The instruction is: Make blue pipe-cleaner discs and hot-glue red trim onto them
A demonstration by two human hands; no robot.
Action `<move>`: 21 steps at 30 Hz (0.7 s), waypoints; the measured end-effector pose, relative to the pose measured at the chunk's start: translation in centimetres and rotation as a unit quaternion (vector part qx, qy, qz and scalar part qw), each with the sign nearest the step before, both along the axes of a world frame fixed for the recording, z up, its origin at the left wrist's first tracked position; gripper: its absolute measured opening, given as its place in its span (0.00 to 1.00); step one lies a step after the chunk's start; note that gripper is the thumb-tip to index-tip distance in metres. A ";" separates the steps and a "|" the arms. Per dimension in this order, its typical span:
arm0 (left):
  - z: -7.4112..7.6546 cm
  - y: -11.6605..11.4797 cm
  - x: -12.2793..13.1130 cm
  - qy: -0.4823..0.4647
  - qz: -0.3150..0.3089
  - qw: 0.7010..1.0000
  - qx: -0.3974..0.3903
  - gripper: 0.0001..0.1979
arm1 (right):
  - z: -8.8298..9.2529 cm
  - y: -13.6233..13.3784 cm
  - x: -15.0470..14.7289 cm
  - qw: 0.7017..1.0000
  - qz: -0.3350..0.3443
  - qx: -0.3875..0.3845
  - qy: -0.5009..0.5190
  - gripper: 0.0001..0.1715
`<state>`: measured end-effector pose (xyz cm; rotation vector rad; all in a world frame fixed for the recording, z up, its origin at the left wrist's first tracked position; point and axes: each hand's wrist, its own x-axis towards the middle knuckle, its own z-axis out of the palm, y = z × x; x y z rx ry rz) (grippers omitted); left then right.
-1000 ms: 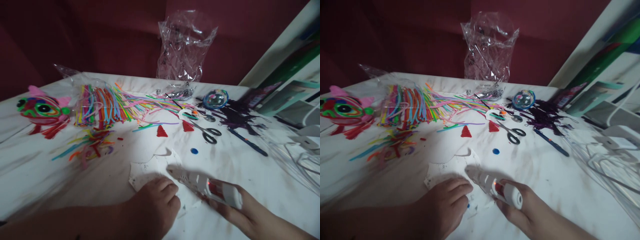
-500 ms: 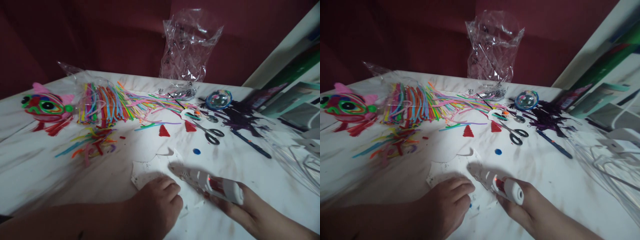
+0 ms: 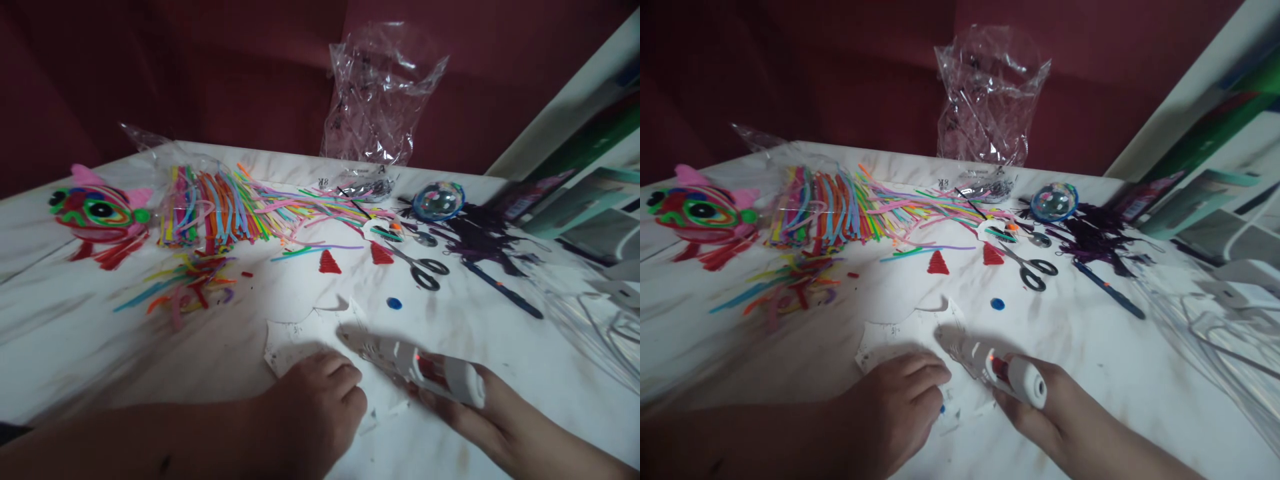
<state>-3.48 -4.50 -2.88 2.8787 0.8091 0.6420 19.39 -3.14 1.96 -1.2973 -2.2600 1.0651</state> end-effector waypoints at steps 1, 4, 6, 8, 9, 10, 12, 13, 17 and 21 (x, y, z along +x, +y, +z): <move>0.0 0.0 0.0 0.001 0.001 1.000 -0.001 0.05 | 0.0 0.0 0.0 1.000 0.000 0.002 0.004 0.08; 0.1 0.0 0.0 0.006 -0.005 1.000 -0.002 0.05 | 0.0 0.0 -0.2 1.000 -0.002 0.002 0.020 0.09; 0.0 0.1 -0.1 0.009 -0.008 1.000 -0.003 0.05 | -0.1 -0.1 -0.3 1.000 -0.008 0.002 0.025 0.09; 0.0 0.1 -0.1 0.008 -0.011 1.000 -0.003 0.05 | -0.3 -0.2 -0.3 1.000 -0.020 0.007 0.022 0.10; 0.0 0.1 -0.1 0.007 -0.012 1.000 -0.004 0.05 | -0.4 -0.2 -0.2 0.999 -0.026 0.011 0.019 0.10; 0.0 0.1 -0.1 0.007 -0.011 1.000 -0.005 0.05 | -0.5 -0.2 -0.1 0.999 -0.029 0.014 0.016 0.09; 0.0 0.0 -0.1 0.007 -0.005 1.000 -0.007 0.05 | -0.6 -0.2 0.0 1.000 -0.023 0.015 0.004 0.09; 0.1 0.0 0.0 0.006 -0.001 1.000 -0.007 0.05 | -0.6 -0.2 0.1 1.000 -0.020 0.017 0.000 0.09; 0.3 -0.1 0.0 0.007 0.001 1.000 -0.002 0.05 | -0.5 -0.1 0.3 0.999 -0.019 0.029 -0.005 0.08; 0.3 -0.1 0.0 0.006 0.005 1.000 -0.003 0.05 | -0.5 0.0 0.3 1.000 0.000 0.018 -0.024 0.09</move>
